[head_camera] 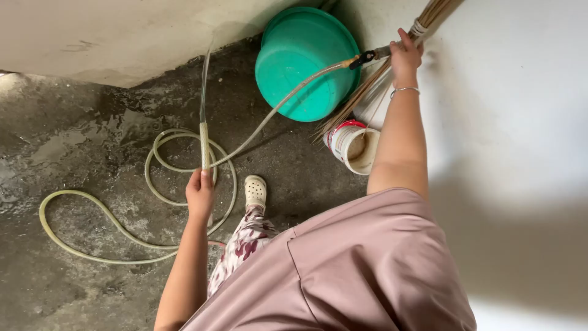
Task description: Cleaning a stick broom with a water hose and then tying the bundles together.
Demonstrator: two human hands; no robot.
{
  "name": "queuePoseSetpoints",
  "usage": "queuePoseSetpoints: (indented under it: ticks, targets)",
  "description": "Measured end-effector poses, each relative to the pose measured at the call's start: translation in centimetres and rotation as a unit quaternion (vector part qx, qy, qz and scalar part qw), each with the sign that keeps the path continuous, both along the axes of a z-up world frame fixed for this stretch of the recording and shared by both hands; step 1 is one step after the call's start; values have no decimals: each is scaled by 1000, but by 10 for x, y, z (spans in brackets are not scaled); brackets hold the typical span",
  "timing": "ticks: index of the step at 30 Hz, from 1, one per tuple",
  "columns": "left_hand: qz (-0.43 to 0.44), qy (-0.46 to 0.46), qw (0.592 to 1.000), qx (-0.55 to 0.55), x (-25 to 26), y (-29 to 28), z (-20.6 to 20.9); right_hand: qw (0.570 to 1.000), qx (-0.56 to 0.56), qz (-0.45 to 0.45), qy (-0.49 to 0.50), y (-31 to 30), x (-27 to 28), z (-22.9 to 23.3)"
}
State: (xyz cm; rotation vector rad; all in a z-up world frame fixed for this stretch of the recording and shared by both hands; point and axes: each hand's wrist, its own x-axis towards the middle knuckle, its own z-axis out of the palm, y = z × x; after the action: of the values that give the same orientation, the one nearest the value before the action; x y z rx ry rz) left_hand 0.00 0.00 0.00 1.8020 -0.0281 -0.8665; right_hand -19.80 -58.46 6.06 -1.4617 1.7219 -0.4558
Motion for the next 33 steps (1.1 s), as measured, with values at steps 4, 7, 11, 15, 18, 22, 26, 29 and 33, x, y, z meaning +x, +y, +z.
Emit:
queuePoseSetpoints:
  ticks: [4,7,11,15,18,22,26,29,33]
  targets:
    - [26,28,999,-2,4,9,-9,998,-35,38,-27,-39,-7,-51]
    - [19,32,999,-4,2,18,2,989,-123,9,-78,-13,-10,-46]
    - [22,26,999,-22,0,16,11,942,-317,-4,-106,7,-11,-38]
    - [16,7,999,-39,-6,16,23,878,-473,11,-66,42,-5,3]
    - [6,-37,999,15,-11,14,48,848,-526,-4,-63,65,-8,46]
    - [7,-109,990,84,-9,6,97,839,-521,-5,-158,119,8,109]
    - [6,-171,980,106,4,-6,122,854,-448,37,-262,189,48,124]
    - [19,-199,977,68,15,-9,143,854,-415,108,-295,262,101,138]
    - [45,-245,968,-33,25,-17,164,810,-362,203,-415,353,161,152]
